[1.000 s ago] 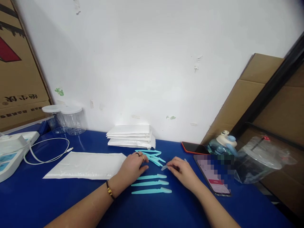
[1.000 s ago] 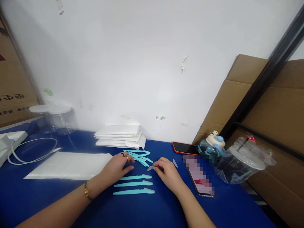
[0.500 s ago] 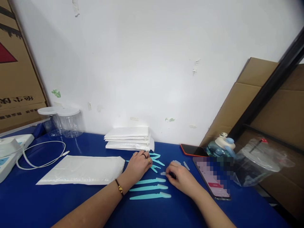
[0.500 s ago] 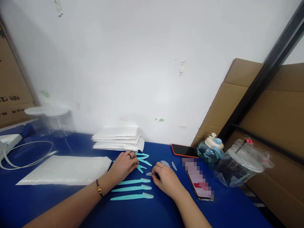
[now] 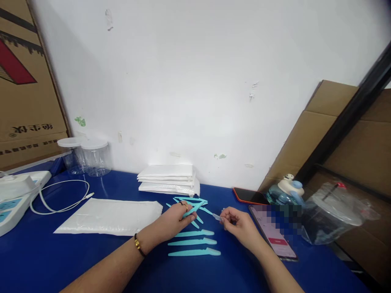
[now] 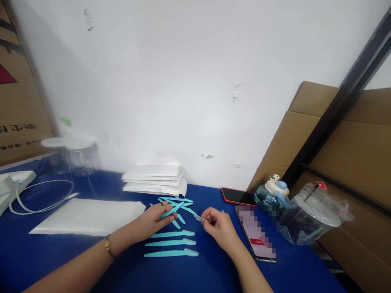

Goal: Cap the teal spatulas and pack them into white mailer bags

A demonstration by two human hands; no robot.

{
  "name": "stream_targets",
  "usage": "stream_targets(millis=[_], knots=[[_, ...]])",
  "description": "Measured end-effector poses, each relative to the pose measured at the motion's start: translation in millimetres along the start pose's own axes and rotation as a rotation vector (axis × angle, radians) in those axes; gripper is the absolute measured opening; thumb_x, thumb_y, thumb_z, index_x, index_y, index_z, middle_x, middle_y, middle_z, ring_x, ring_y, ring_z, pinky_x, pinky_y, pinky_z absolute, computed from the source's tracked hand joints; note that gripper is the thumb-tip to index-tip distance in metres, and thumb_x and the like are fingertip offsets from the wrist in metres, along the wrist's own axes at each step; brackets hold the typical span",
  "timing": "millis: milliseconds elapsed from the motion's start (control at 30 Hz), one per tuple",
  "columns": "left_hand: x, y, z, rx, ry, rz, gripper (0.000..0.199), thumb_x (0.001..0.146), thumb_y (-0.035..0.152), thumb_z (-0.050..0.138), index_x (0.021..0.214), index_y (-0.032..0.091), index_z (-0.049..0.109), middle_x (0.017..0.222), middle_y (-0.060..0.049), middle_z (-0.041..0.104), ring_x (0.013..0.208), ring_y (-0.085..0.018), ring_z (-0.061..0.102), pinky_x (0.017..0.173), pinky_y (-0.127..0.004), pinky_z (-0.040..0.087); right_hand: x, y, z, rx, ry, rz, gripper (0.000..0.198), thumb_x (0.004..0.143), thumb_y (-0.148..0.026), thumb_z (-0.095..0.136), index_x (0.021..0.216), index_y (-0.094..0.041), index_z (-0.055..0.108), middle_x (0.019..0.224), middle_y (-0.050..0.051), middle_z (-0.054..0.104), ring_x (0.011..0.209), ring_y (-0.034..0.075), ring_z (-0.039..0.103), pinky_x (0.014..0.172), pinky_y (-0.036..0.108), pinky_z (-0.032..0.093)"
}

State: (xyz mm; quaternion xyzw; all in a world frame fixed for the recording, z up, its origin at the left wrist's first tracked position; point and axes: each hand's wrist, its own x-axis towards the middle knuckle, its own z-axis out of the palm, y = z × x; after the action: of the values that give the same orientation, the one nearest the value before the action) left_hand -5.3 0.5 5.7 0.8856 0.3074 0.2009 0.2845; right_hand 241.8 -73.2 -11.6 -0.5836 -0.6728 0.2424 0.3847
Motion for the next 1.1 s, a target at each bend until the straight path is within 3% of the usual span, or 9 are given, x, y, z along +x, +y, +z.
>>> stream_targets(millis=[133, 267, 467, 667, 900, 1100], knots=[[-3.3, 6.8, -9.4, 0.043, -0.068, 0.047, 0.038, 0.094, 0.043, 0.027, 0.083, 0.019, 0.054, 0.081, -0.001, 0.055, 0.074, -0.014, 0.050, 0.071, -0.025, 0.039, -2.4, -5.6, -2.9, 0.189, 0.035, 0.015, 0.022, 0.080, -0.037, 0.060, 0.082, -0.016, 0.063, 0.065, 0.002, 0.063, 0.061, 0.014, 0.058, 0.058, 0.024, 0.046], [-6.5, 12.5, -13.8, 0.106, -0.145, 0.117, 0.035, 0.095, 0.038, 0.026, 0.091, 0.021, 0.057, 0.086, -0.002, 0.059, 0.077, -0.015, 0.052, 0.072, -0.025, 0.040, -4.6, -9.6, -2.0, 0.245, 0.098, -0.055, 0.023, 0.076, -0.039, 0.065, 0.082, -0.017, 0.068, 0.078, 0.006, 0.069, 0.070, 0.018, 0.064, 0.065, 0.029, 0.052], [-6.4, 11.9, -11.0, 0.183, -0.150, 0.148, 0.032, 0.094, 0.034, 0.028, 0.103, 0.023, 0.057, 0.088, -0.003, 0.059, 0.081, -0.016, 0.054, 0.072, -0.025, 0.041, -5.1, -10.0, 1.9, 0.173, 0.126, -0.168, 0.013, 0.078, -0.032, 0.065, 0.080, -0.020, 0.070, 0.083, 0.006, 0.071, 0.081, 0.020, 0.064, 0.072, 0.032, 0.053], [-7.3, 13.6, -7.5, 0.221, -0.136, 0.160, 0.033, 0.094, 0.033, 0.028, 0.106, 0.023, 0.057, 0.089, -0.004, 0.059, 0.080, -0.016, 0.055, 0.071, -0.024, 0.041, -4.4, -15.2, 6.8, 0.125, 0.082, -0.192, 0.012, 0.079, -0.029, 0.063, 0.082, -0.020, 0.070, 0.081, 0.005, 0.071, 0.077, 0.019, 0.064, 0.068, 0.030, 0.053], [-10.5, 20.8, 6.8, 0.333, -0.128, 0.212, 0.027, 0.094, 0.029, 0.031, 0.105, 0.024, 0.054, 0.090, -0.003, 0.061, 0.083, -0.017, 0.057, 0.071, -0.024, 0.042, -6.3, -26.9, 17.5, 0.083, -0.040, -0.198, 0.011, 0.080, -0.029, 0.062, 0.078, -0.022, 0.070, 0.081, 0.004, 0.071, 0.075, 0.017, 0.064, 0.069, 0.028, 0.051], [-11.0, 16.3, 6.6, 0.316, -0.128, 0.178, 0.027, 0.094, 0.030, 0.031, 0.108, 0.025, 0.054, 0.091, -0.003, 0.062, 0.083, -0.016, 0.058, 0.072, -0.024, 0.042, -7.7, -22.4, 4.0, 0.037, 0.051, -0.133, 0.015, 0.080, -0.032, 0.061, 0.079, -0.020, 0.069, 0.073, 0.004, 0.068, 0.068, 0.017, 0.061, 0.063, 0.027, 0.048]])
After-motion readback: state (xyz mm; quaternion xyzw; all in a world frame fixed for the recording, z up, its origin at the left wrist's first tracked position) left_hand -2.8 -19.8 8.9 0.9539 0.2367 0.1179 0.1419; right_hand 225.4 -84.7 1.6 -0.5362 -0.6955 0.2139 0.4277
